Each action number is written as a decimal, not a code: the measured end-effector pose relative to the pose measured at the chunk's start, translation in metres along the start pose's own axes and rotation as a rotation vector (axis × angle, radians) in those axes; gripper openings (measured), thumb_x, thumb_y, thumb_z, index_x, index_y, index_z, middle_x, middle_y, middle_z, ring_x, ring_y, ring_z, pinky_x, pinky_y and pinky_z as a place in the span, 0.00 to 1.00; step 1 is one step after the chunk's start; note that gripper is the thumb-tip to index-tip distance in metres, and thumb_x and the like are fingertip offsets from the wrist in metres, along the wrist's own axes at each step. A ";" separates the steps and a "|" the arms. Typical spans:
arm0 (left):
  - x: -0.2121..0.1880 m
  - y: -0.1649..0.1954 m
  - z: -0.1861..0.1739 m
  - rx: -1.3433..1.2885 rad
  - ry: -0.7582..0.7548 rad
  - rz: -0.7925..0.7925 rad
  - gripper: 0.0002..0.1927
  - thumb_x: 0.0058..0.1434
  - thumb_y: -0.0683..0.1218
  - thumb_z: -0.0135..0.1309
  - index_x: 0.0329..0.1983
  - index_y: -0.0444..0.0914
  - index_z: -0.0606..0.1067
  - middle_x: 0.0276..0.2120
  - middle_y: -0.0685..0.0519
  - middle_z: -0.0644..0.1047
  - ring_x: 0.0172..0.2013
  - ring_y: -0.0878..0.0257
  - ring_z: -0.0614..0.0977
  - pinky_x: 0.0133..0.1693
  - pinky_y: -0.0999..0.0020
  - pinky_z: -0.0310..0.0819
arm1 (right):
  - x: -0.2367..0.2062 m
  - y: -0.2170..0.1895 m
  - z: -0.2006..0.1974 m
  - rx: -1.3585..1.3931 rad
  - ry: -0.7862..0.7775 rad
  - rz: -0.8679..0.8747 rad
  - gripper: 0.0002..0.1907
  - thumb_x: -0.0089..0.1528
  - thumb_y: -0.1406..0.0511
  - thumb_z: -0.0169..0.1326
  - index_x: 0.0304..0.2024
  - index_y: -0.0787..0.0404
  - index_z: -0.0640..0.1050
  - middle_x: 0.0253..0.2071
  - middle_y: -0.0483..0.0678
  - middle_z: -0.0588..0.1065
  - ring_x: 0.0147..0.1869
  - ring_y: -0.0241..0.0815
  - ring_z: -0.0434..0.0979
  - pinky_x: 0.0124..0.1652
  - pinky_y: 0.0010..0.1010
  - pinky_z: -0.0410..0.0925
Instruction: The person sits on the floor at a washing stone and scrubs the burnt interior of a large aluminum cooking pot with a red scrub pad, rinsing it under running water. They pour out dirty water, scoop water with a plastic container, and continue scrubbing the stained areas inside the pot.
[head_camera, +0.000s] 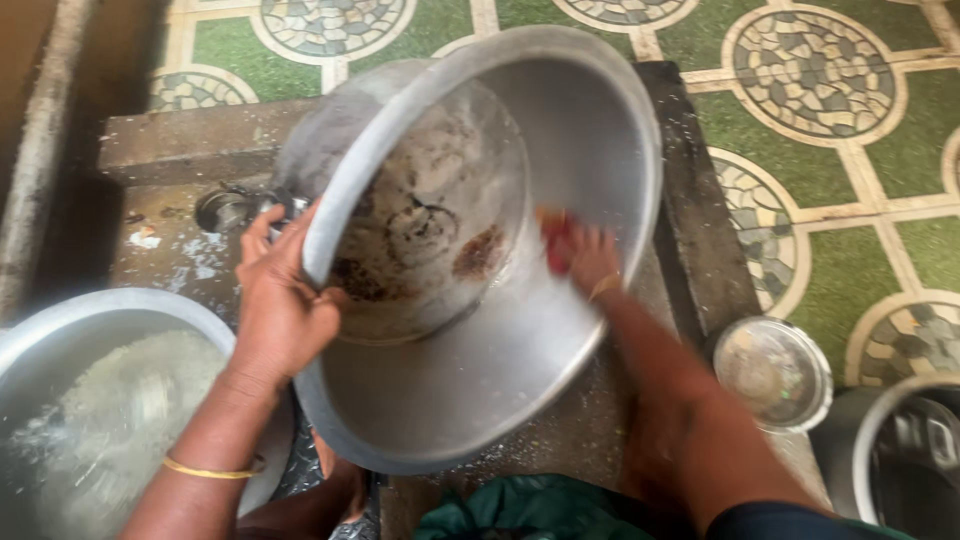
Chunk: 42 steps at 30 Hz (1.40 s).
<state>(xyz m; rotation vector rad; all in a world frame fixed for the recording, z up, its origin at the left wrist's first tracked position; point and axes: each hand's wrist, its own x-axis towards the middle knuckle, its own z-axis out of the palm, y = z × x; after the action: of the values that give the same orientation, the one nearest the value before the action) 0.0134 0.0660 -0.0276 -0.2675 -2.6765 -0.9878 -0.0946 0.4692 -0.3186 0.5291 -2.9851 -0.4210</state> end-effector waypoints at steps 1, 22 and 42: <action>0.000 -0.001 0.001 0.006 -0.015 -0.001 0.47 0.40 0.32 0.55 0.69 0.46 0.69 0.62 0.51 0.75 0.69 0.40 0.62 0.69 0.49 0.53 | 0.012 0.033 -0.014 -0.078 0.113 -0.041 0.24 0.59 0.60 0.50 0.59 0.45 0.74 0.67 0.52 0.67 0.69 0.58 0.61 0.64 0.58 0.53; 0.055 0.050 0.030 0.057 -0.062 0.055 0.44 0.39 0.35 0.57 0.66 0.47 0.73 0.58 0.46 0.76 0.68 0.41 0.64 0.66 0.49 0.57 | -0.093 -0.041 0.012 1.262 -0.152 0.238 0.15 0.67 0.62 0.52 0.46 0.58 0.87 0.41 0.48 0.85 0.43 0.33 0.79 0.56 0.28 0.54; 0.040 0.046 0.022 0.043 -0.105 0.139 0.41 0.42 0.36 0.54 0.65 0.47 0.74 0.64 0.59 0.74 0.69 0.41 0.62 0.62 0.44 0.57 | -0.106 0.060 -0.003 0.334 0.273 -0.099 0.21 0.58 0.65 0.51 0.55 0.49 0.77 0.59 0.50 0.71 0.63 0.48 0.69 0.62 0.50 0.59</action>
<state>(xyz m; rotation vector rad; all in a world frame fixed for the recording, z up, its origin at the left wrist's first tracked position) -0.0163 0.1181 -0.0036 -0.5018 -2.7247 -0.8970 -0.0142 0.5598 -0.3020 0.7003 -2.7781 0.1413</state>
